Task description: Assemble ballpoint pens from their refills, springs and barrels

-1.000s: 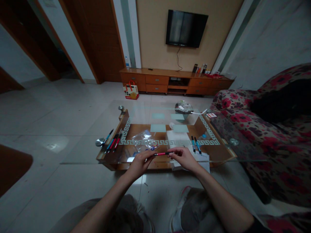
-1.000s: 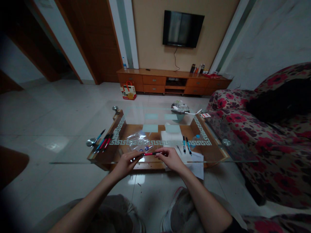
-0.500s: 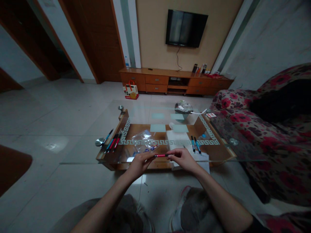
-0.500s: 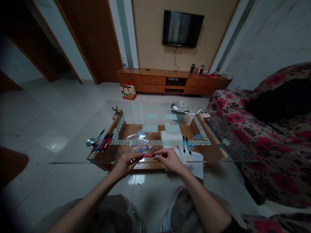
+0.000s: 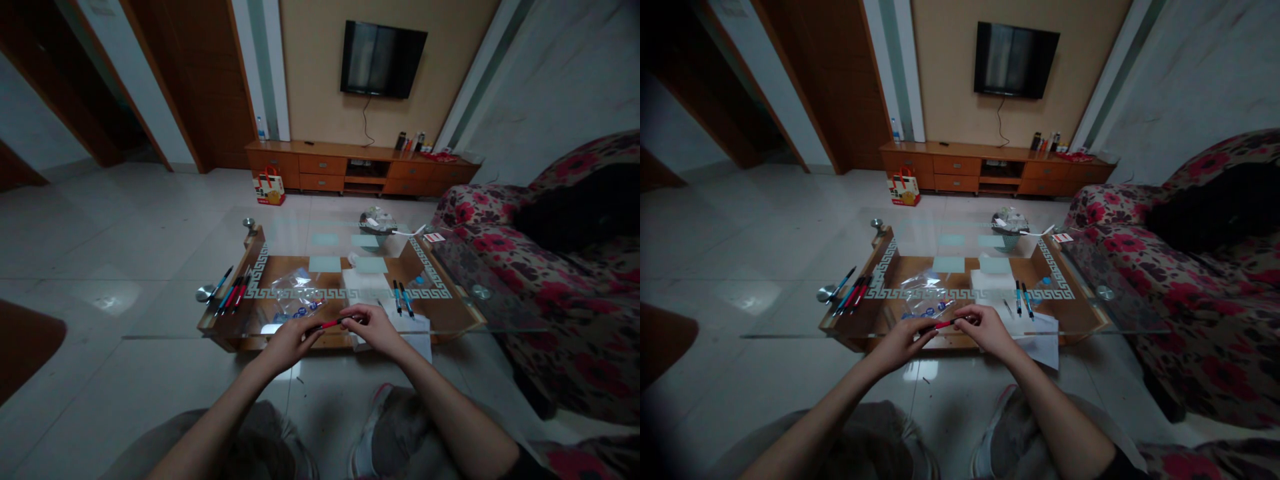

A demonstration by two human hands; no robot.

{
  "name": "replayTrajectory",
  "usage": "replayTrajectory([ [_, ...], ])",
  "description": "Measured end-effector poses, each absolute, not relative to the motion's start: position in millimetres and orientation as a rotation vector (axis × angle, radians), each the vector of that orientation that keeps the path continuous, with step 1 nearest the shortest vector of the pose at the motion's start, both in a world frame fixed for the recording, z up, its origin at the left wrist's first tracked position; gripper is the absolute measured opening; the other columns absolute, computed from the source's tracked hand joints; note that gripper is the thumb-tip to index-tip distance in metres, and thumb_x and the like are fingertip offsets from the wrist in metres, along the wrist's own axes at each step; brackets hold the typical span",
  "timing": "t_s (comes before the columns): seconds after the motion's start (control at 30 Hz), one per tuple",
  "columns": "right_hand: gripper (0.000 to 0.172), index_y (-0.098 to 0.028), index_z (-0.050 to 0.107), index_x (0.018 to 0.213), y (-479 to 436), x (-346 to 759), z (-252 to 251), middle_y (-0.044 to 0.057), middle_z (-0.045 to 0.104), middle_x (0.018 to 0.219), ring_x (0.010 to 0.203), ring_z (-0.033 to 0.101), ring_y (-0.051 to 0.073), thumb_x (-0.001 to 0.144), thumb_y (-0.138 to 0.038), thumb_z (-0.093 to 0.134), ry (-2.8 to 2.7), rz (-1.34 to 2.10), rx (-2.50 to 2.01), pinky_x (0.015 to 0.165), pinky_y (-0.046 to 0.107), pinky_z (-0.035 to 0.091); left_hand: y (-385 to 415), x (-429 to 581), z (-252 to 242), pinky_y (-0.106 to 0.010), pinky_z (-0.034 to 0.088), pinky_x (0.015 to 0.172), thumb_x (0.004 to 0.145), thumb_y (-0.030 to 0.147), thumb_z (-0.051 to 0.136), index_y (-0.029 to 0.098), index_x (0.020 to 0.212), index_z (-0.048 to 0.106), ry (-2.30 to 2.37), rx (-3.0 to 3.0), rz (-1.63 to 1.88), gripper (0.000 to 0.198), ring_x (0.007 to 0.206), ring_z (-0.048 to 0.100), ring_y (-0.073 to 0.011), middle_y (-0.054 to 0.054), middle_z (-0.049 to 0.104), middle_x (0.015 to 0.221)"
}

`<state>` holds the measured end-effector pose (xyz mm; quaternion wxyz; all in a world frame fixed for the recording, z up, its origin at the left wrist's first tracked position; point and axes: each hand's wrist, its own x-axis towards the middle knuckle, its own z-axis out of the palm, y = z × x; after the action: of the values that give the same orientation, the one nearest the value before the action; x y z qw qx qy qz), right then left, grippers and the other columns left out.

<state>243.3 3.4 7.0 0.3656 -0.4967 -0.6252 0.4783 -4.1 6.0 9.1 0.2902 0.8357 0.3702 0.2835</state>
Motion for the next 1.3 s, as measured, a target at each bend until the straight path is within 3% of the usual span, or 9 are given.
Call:
replayTrajectory([
  [0.13,0.05,-0.019,0.057,0.124,8.3,252.6,5.3,-0.001,0.069,0.071,0.065,0.063,0.016,0.078,-0.031,0.071,-1.658,1.114,-1.343,0.061,0.026,0.048,7.9,-5.8,3.9,-0.025,0.05,0.071,0.095,0.033,0.052,0.023,0.109,0.072,1.101,2.219,0.781,0.026,0.075,0.067,-0.019,-0.005,0.074,0.088],
  [0.23,0.035,-0.019,0.061,0.112,12.2,263.0,1.2,-0.001,0.066,0.072,0.063,0.058,0.015,0.078,-0.025,0.068,-1.754,0.869,-1.48,0.062,0.026,0.045,9.3,-7.5,0.5,-0.025,0.049,0.069,0.096,0.032,0.052,0.022,0.114,0.07,1.176,2.2,0.8,0.027,0.07,0.067,-0.018,-0.005,0.074,0.088],
  [0.4,0.022,-0.019,0.066,0.096,11.9,271.1,-4.7,0.005,0.064,0.094,0.08,0.059,0.017,0.075,-0.012,0.065,-1.986,0.588,-1.529,0.078,0.031,0.046,9.4,-8.1,0.5,-0.026,0.049,0.07,0.095,0.033,0.052,0.023,0.114,0.07,1.233,2.182,0.826,0.027,0.069,0.067,-0.018,-0.005,0.075,0.086],
  [0.63,0.03,-0.021,0.071,0.107,8.8,269.6,-9.2,0.01,0.059,0.117,0.101,0.061,0.022,0.08,-0.012,0.062,-2.085,0.622,-1.528,0.088,0.034,0.048,10.0,-7.6,-0.6,-0.026,0.05,0.069,0.095,0.033,0.052,0.023,0.117,0.069,1.216,2.193,0.852,0.029,0.07,0.067,-0.0182,-0.006,0.075,0.089],
  [0.93,0.034,-0.019,0.07,0.118,9.2,271.4,-14.5,0.012,0.064,0.119,0.11,0.061,0.025,0.085,-0.016,0.06,-2.159,0.606,-1.55,0.099,0.037,0.044,9.9,-7.5,0.4,-0.026,0.049,0.068,0.094,0.032,0.054,0.025,0.115,0.069,1.245,2.168,0.809,0.027,0.065,0.066,-0.0173,-0.004,0.075,0.09],
  [1.13,0.033,-0.019,0.07,0.116,10.1,271.4,-14.6,0.011,0.067,0.116,0.107,0.062,0.025,0.085,-0.015,0.058,-2.153,0.592,-1.528,0.096,0.037,0.046,9.6,-7.8,0.4,-0.025,0.047,0.065,0.094,0.032,0.053,0.024,0.116,0.069,1.244,2.164,0.805,0.028,0.065,0.065,-0.0171,-0.004,0.075,0.086],
  [1.3,0.022,-0.021,0.073,0.102,10.8,265.3,0.1,0.006,0.071,0.099,0.08,0.064,0.018,0.086,-0.017,0.058,-1.943,0.568,-1.465,0.081,0.033,0.05,8.3,-6.6,2.9,-0.024,0.046,0.066,0.095,0.033,0.053,0.024,0.113,0.07,1.206,2.164,0.783,0.027,0.067,0.064,-0.0166,-0.004,0.074,0.088],
])
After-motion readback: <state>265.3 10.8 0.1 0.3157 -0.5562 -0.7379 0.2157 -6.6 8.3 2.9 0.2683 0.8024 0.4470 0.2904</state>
